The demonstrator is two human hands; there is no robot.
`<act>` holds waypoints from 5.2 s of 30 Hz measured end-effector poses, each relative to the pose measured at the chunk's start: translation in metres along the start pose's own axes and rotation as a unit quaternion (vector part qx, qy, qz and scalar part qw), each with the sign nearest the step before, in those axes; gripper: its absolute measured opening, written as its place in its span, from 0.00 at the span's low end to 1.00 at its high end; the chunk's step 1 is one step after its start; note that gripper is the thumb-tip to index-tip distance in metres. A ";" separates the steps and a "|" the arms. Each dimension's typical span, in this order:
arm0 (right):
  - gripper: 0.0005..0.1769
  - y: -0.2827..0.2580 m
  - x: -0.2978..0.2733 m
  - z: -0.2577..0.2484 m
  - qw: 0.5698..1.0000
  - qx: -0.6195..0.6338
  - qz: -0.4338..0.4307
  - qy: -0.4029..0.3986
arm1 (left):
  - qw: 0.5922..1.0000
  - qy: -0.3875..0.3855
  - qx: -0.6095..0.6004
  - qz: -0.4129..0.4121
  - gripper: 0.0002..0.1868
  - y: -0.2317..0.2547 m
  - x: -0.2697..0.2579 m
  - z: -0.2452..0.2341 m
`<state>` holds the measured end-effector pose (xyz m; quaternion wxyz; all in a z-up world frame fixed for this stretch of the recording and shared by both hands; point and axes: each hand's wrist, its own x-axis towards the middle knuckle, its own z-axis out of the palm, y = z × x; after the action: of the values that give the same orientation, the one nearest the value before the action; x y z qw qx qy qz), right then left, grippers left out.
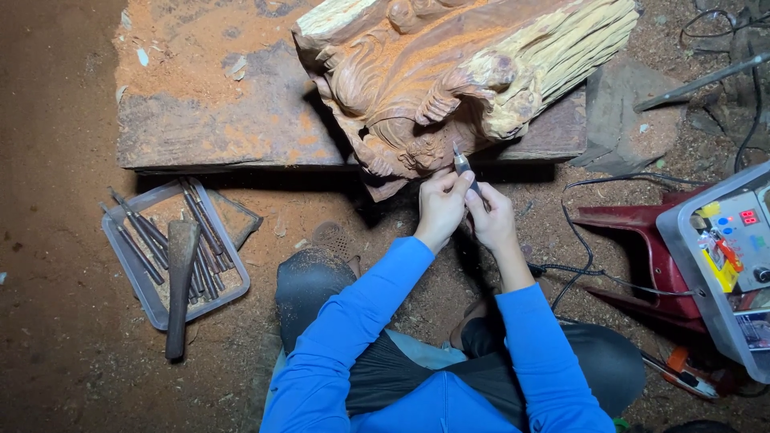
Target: Using a handheld rotary tool to carve intricate details and textures into a large wooden sculpture
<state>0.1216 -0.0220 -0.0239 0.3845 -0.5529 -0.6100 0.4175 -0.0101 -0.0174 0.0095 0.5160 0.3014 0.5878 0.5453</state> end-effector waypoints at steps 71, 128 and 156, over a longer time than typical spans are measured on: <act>0.21 -0.048 -0.154 -0.041 0.984 0.151 0.093 -0.009 | 0.929 -0.332 -0.095 0.135 0.14 0.057 -0.103 -0.030; 0.19 -0.120 0.055 -0.060 0.901 0.378 0.102 0.185 | 0.945 0.150 -0.030 0.288 0.22 0.147 0.038 -0.131; 0.24 -0.176 -0.028 -0.114 0.931 0.329 0.072 0.139 | 0.713 -0.575 0.393 -0.075 0.32 -0.150 -0.207 -0.059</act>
<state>0.1682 -0.0476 0.1806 0.5944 -0.4907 -0.3372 0.5405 0.0254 -0.2599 -0.0838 0.6283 0.6877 0.3598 -0.0539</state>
